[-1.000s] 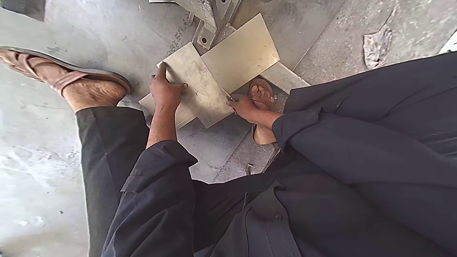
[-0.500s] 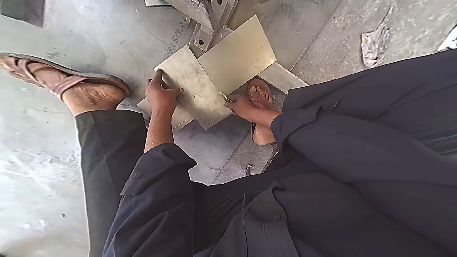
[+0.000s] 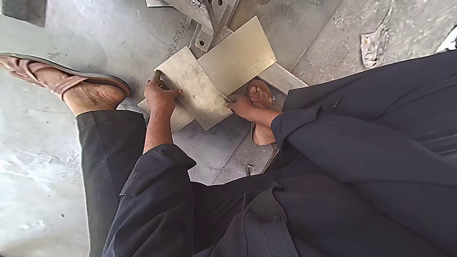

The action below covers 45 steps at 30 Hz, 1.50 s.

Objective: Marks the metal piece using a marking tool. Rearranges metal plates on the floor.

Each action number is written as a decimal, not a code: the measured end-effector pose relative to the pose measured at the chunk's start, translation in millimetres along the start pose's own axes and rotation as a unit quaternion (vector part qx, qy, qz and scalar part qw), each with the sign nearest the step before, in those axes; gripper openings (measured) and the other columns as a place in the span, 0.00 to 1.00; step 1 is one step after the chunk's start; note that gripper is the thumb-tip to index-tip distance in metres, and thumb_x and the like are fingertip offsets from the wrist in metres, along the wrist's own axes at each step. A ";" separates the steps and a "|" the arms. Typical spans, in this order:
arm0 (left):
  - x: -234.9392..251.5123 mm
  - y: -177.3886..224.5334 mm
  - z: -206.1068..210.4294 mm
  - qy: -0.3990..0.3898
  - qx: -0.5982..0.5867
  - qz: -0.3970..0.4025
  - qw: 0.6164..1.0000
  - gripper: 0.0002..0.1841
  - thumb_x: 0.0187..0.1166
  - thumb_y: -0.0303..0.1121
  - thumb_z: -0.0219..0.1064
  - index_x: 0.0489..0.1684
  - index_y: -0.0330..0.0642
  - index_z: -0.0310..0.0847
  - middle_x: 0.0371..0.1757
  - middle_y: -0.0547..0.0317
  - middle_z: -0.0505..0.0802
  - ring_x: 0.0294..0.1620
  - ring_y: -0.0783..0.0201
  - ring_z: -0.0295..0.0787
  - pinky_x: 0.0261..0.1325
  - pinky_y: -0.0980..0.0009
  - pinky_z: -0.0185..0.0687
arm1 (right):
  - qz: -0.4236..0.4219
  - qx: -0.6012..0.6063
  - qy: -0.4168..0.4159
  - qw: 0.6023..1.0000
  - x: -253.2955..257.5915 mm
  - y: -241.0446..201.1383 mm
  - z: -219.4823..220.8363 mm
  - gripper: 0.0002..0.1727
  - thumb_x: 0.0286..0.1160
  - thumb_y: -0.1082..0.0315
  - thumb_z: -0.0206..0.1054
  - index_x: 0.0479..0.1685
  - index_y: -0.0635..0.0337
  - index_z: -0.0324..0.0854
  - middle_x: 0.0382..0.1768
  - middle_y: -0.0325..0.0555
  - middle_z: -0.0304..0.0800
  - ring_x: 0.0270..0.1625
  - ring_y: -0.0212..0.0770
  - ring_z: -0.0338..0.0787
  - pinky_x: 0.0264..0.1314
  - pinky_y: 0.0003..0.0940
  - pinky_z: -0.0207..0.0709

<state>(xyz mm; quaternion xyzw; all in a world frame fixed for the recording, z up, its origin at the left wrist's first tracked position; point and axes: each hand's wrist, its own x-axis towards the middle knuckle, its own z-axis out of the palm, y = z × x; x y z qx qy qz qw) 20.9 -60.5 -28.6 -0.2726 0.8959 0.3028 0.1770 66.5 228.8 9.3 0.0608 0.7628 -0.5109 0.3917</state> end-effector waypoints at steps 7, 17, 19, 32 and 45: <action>0.2 -0.7 0.3 0.000 0.010 -0.002 1.000 0.47 0.60 0.31 0.84 0.88 0.41 0.66 0.74 0.35 0.83 0.75 0.38 0.79 0.78 0.35 0.69 | 0.009 -0.020 0.029 0.999 -35.2 -19.8 -5.0 0.10 0.87 0.63 0.65 0.57 0.58 0.83 0.38 0.51 0.84 0.32 0.42 0.82 0.33 0.37 0.77; -1.6 0.5 -0.9 -0.003 0.019 0.006 1.000 0.45 0.62 0.32 0.84 0.86 0.40 0.68 0.75 0.35 0.82 0.77 0.38 0.77 0.80 0.36 0.66 | 0.019 0.028 -0.025 0.999 4.7 -3.6 -5.2 0.15 0.87 0.65 0.65 0.62 0.64 0.85 0.44 0.53 0.89 0.38 0.41 0.82 0.43 0.39 0.77; -3.2 1.7 -2.1 -0.004 0.027 0.012 1.000 0.44 0.63 0.32 0.83 0.87 0.38 0.68 0.75 0.33 0.82 0.77 0.36 0.77 0.80 0.36 0.65 | 0.010 0.010 -0.032 0.999 18.8 6.8 -2.3 0.14 0.87 0.64 0.64 0.60 0.65 0.84 0.43 0.54 0.87 0.37 0.42 0.82 0.41 0.41 0.76; -7.5 3.5 -4.7 -0.008 0.054 0.009 0.998 0.41 0.65 0.34 0.83 0.84 0.36 0.71 0.77 0.32 0.80 0.81 0.36 0.73 0.83 0.36 0.61 | 0.057 -0.001 0.016 0.998 -5.9 -13.2 -3.7 0.12 0.84 0.66 0.68 0.58 0.63 0.85 0.41 0.54 0.86 0.36 0.44 0.81 0.40 0.42 0.76; -6.3 1.3 -5.2 -0.004 0.057 0.009 0.998 0.40 0.65 0.35 0.83 0.83 0.37 0.72 0.76 0.34 0.82 0.80 0.36 0.75 0.83 0.35 0.62 | 0.075 -0.009 0.008 0.997 4.8 -13.9 -4.5 0.12 0.83 0.64 0.69 0.57 0.62 0.85 0.37 0.51 0.84 0.33 0.41 0.78 0.37 0.40 0.74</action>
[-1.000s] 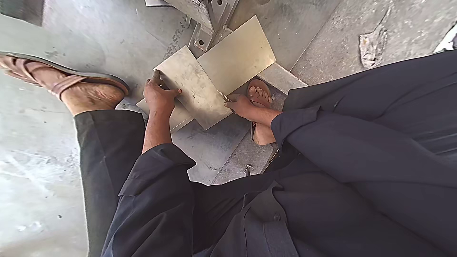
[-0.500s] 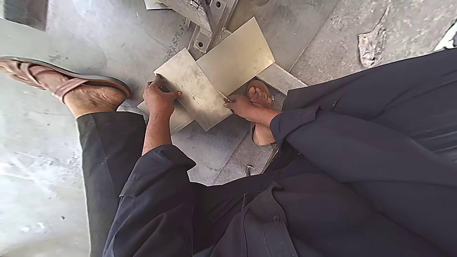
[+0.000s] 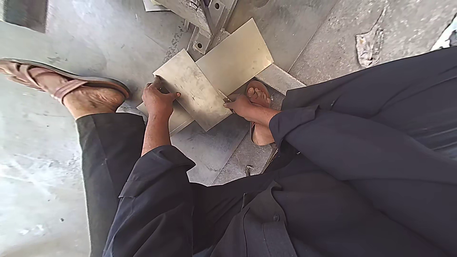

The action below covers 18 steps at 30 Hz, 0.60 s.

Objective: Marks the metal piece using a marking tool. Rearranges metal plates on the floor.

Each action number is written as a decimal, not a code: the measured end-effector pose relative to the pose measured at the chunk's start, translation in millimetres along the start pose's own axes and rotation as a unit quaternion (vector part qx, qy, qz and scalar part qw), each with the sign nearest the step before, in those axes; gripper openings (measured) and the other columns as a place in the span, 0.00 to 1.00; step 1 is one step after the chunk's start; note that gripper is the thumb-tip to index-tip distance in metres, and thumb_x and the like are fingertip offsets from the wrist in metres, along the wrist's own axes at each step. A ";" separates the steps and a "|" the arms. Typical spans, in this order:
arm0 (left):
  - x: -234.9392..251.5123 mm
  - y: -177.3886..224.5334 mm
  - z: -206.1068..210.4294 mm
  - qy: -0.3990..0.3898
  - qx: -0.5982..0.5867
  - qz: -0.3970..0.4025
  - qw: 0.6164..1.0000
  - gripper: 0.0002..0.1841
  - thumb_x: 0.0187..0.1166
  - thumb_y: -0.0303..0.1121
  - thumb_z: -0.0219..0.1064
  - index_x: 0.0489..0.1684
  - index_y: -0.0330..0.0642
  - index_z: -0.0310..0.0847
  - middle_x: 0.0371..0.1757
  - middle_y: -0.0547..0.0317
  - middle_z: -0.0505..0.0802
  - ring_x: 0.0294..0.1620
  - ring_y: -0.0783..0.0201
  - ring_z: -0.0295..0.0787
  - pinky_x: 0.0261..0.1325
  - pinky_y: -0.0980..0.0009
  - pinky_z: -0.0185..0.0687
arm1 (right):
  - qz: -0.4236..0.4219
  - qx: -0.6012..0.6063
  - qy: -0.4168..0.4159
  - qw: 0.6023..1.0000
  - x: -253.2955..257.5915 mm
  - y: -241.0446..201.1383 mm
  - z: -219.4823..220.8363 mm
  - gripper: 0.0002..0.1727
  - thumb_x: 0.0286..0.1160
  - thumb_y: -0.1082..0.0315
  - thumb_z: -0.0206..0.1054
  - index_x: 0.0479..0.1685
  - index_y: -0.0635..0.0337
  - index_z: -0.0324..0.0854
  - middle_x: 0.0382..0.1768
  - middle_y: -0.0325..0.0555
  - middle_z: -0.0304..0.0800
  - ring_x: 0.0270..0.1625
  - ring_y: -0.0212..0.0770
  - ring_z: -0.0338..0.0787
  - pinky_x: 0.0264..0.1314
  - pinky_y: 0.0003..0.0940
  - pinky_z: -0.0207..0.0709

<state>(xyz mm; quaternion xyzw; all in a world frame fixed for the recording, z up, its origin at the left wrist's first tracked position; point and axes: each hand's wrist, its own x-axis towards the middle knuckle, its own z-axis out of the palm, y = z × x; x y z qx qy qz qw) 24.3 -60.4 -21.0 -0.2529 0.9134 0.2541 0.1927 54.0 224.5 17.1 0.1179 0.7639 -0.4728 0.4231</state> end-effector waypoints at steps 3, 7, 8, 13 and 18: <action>-0.2 -0.1 0.1 0.000 -0.005 -0.002 1.000 0.40 0.65 0.35 0.83 0.82 0.37 0.74 0.76 0.34 0.82 0.80 0.37 0.75 0.82 0.35 0.62 | -0.014 0.005 -0.005 1.000 -1.8 2.4 -0.8 0.13 0.83 0.64 0.69 0.57 0.62 0.85 0.38 0.51 0.85 0.33 0.42 0.78 0.38 0.40 0.75; 1.2 -1.7 1.2 0.003 -0.009 0.004 1.000 0.37 0.65 0.35 0.83 0.79 0.37 0.76 0.75 0.34 0.83 0.78 0.37 0.76 0.81 0.34 0.64 | -0.001 0.058 -0.032 0.998 32.8 18.3 5.5 0.12 0.82 0.66 0.71 0.57 0.61 0.87 0.41 0.47 0.86 0.33 0.36 0.77 0.37 0.34 0.72; 1.8 -2.3 1.4 0.003 -0.006 0.004 1.000 0.38 0.65 0.35 0.83 0.79 0.37 0.76 0.75 0.35 0.83 0.79 0.37 0.76 0.81 0.35 0.64 | 0.006 0.070 -0.038 0.997 43.7 22.5 7.7 0.12 0.81 0.66 0.72 0.57 0.62 0.87 0.41 0.46 0.86 0.32 0.34 0.76 0.37 0.33 0.72; 2.7 -2.4 0.9 0.001 -0.002 0.003 1.000 0.38 0.65 0.35 0.83 0.79 0.37 0.76 0.75 0.35 0.83 0.78 0.37 0.76 0.81 0.34 0.65 | 0.016 0.084 -0.049 0.995 51.0 24.4 9.2 0.12 0.80 0.68 0.73 0.57 0.63 0.86 0.40 0.46 0.86 0.32 0.33 0.75 0.36 0.30 0.72; 1.5 -3.0 0.4 0.002 0.000 -0.002 1.000 0.36 0.64 0.34 0.83 0.77 0.36 0.78 0.74 0.34 0.83 0.79 0.37 0.75 0.82 0.35 0.63 | -0.036 0.024 -0.017 0.999 -2.9 8.9 -0.4 0.11 0.84 0.65 0.68 0.57 0.61 0.84 0.38 0.49 0.84 0.32 0.38 0.77 0.35 0.36 0.73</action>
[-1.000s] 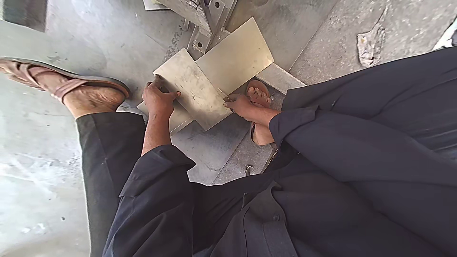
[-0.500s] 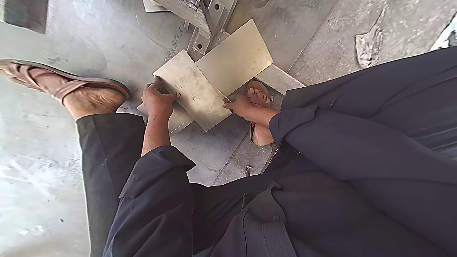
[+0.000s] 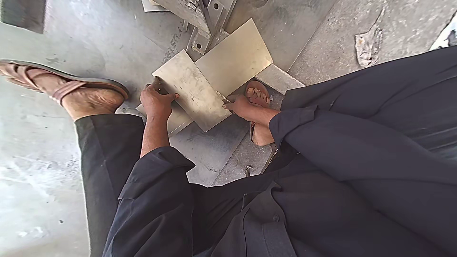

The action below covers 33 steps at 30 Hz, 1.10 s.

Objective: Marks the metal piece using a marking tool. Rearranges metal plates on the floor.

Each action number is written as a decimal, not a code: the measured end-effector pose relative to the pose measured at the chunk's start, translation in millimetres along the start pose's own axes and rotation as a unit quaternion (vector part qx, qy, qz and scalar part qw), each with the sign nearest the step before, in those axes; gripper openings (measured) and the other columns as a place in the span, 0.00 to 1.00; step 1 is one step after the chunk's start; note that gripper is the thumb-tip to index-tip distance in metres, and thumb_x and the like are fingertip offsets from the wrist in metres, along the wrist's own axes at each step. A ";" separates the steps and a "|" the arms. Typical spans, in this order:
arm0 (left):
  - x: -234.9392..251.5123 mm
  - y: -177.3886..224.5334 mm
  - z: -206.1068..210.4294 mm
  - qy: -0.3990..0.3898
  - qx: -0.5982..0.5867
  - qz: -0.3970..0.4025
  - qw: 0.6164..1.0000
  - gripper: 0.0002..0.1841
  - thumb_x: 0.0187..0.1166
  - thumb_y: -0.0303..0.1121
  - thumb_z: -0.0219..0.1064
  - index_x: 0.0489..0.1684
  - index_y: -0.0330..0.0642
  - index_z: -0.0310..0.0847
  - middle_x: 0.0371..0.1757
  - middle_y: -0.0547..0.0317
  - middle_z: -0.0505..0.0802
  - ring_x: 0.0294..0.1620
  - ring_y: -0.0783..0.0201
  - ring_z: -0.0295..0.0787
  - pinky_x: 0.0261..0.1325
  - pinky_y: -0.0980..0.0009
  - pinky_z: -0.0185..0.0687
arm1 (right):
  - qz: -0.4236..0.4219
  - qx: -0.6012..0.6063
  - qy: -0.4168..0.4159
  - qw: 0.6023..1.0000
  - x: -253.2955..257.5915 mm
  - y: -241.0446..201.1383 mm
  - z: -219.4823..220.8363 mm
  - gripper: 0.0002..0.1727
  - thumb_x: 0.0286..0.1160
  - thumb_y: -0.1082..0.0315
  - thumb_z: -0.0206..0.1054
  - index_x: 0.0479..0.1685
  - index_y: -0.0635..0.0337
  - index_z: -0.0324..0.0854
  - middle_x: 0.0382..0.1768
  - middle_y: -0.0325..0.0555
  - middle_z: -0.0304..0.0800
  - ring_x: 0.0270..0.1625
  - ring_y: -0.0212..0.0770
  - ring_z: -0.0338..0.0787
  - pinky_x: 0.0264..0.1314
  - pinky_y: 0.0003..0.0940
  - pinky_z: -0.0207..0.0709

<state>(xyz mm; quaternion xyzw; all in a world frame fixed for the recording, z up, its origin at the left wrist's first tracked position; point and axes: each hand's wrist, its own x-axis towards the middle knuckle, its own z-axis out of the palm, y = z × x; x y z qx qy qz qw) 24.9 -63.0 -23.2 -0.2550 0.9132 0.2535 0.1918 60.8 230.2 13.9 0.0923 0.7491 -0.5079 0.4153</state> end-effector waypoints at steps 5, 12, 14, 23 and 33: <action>2.8 -4.8 1.7 0.001 -0.002 -0.001 1.000 0.38 0.63 0.36 0.84 0.79 0.39 0.77 0.74 0.35 0.84 0.79 0.36 0.76 0.80 0.32 0.64 | -0.006 -0.015 0.051 0.999 -36.1 -8.7 0.6 0.09 0.83 0.64 0.69 0.55 0.57 0.82 0.35 0.48 0.82 0.29 0.39 0.78 0.29 0.34 0.74; 1.7 -2.9 0.1 0.000 -0.003 0.003 1.000 0.40 0.64 0.35 0.83 0.82 0.39 0.75 0.75 0.35 0.83 0.79 0.36 0.76 0.81 0.33 0.64 | -0.019 -0.004 0.031 0.999 -23.8 -2.9 1.0 0.10 0.85 0.64 0.67 0.56 0.58 0.83 0.37 0.49 0.83 0.31 0.39 0.79 0.32 0.35 0.74; 0.1 -1.0 -0.5 -0.001 -0.002 0.002 1.000 0.38 0.65 0.35 0.82 0.80 0.39 0.76 0.74 0.35 0.84 0.78 0.36 0.77 0.79 0.33 0.65 | -0.021 0.001 0.006 1.000 -5.2 3.3 1.2 0.11 0.85 0.65 0.66 0.58 0.61 0.84 0.39 0.50 0.84 0.33 0.39 0.78 0.35 0.36 0.74; -1.3 2.1 -1.7 -0.006 0.006 -0.009 1.000 0.28 0.65 0.35 0.83 0.65 0.33 0.84 0.70 0.31 0.85 0.75 0.33 0.78 0.77 0.30 0.65 | 0.006 -0.015 -0.006 1.000 3.6 -3.1 -0.9 0.11 0.85 0.66 0.67 0.57 0.62 0.85 0.38 0.50 0.84 0.32 0.39 0.77 0.35 0.37 0.73; -0.5 0.2 -1.4 -0.007 0.001 -0.010 1.000 0.32 0.66 0.35 0.82 0.72 0.35 0.81 0.70 0.32 0.85 0.75 0.34 0.78 0.78 0.31 0.65 | 0.009 -0.020 -0.004 1.000 2.3 -5.4 -1.4 0.11 0.84 0.67 0.68 0.57 0.63 0.85 0.38 0.50 0.84 0.32 0.39 0.76 0.36 0.37 0.73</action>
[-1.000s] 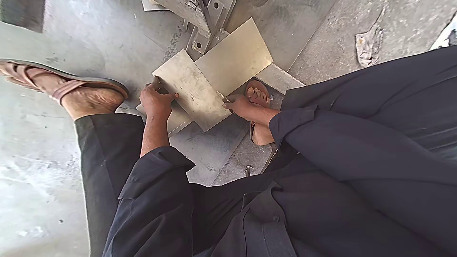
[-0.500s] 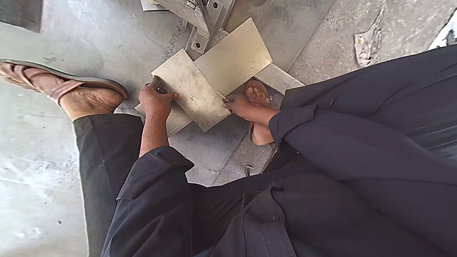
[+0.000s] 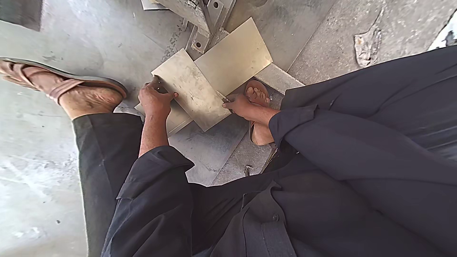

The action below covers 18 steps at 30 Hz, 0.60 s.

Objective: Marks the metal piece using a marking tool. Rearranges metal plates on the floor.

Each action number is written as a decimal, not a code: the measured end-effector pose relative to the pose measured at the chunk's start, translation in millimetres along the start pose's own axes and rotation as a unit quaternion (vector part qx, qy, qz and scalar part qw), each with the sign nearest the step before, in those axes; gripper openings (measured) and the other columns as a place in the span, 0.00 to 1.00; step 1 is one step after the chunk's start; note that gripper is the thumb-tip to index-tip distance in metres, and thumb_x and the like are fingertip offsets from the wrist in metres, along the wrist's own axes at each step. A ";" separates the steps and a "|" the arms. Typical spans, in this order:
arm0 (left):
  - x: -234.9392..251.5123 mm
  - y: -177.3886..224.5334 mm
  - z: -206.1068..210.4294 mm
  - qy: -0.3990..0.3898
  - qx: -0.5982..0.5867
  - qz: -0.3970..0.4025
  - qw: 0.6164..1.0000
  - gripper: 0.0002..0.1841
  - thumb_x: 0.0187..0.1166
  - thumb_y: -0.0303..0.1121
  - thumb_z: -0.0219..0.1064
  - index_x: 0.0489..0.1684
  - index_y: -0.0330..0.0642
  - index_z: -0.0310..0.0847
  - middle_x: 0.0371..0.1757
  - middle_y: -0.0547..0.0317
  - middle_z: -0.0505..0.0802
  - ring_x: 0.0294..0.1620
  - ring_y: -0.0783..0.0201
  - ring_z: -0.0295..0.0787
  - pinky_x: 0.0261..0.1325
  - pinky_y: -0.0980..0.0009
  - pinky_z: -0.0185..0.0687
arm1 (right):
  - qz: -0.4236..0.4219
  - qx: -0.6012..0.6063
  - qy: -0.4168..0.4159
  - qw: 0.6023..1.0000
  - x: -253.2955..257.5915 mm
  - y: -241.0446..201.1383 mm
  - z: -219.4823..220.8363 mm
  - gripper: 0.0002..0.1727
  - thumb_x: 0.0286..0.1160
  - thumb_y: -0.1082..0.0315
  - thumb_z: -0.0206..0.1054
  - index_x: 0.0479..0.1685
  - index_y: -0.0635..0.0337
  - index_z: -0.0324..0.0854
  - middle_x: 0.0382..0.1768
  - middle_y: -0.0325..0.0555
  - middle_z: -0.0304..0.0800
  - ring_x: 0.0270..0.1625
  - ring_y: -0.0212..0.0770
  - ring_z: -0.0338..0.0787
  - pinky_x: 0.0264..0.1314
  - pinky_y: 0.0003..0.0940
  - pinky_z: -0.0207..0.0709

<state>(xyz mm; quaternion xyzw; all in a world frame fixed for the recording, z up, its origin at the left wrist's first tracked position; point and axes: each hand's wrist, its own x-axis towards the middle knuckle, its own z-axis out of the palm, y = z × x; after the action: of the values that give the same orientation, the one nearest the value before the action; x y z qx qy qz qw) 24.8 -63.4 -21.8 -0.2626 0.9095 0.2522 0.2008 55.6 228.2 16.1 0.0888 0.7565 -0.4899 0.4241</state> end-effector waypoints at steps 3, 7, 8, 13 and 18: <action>-2.3 4.6 -2.3 0.003 0.008 0.003 1.000 0.34 0.67 0.35 0.82 0.77 0.37 0.78 0.74 0.32 0.83 0.78 0.34 0.77 0.79 0.30 0.64 | -0.014 0.011 0.008 1.000 -1.4 5.2 2.0 0.13 0.83 0.66 0.69 0.60 0.61 0.85 0.40 0.51 0.85 0.32 0.40 0.77 0.36 0.38 0.74; -24.3 32.8 -4.1 0.016 0.071 0.080 0.994 0.34 0.67 0.23 0.73 0.80 0.47 0.79 0.88 0.30 0.65 0.86 0.25 0.62 0.77 0.23 0.62 | -0.009 0.000 0.004 1.000 -2.1 1.4 0.5 0.13 0.84 0.66 0.68 0.60 0.62 0.85 0.41 0.52 0.87 0.34 0.41 0.80 0.39 0.39 0.75; -28.2 38.5 0.6 0.008 0.078 0.114 0.990 0.32 0.68 0.20 0.70 0.78 0.49 0.80 0.90 0.29 0.63 0.88 0.23 0.57 0.78 0.21 0.58 | -0.015 0.002 0.007 1.000 -2.0 4.0 2.1 0.12 0.84 0.65 0.68 0.59 0.61 0.85 0.39 0.50 0.85 0.32 0.39 0.78 0.36 0.37 0.74; -35.8 62.4 30.7 -0.075 0.149 0.107 0.980 0.52 0.67 0.44 0.79 0.94 0.39 0.53 0.95 0.27 0.42 0.95 0.27 0.38 0.86 0.31 0.54 | -0.001 -0.013 -0.001 1.000 -3.3 -1.8 -1.1 0.13 0.84 0.65 0.67 0.61 0.61 0.84 0.39 0.51 0.85 0.31 0.39 0.77 0.35 0.37 0.74; -36.4 64.0 32.9 -0.082 0.175 0.092 0.977 0.64 0.60 0.56 0.85 0.95 0.34 0.45 0.94 0.24 0.40 0.96 0.28 0.35 0.89 0.33 0.48 | 0.098 -0.189 -0.013 0.977 -33.5 -49.5 -15.7 0.17 0.80 0.63 0.70 0.55 0.70 0.82 0.47 0.63 0.88 0.47 0.57 0.89 0.50 0.57 0.82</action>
<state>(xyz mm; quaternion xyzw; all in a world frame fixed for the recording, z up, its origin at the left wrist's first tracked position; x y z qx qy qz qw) 23.9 15.9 -7.1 -0.1171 0.9402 0.1269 0.2936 40.6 225.4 76.0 0.0742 0.8172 -0.2958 0.4891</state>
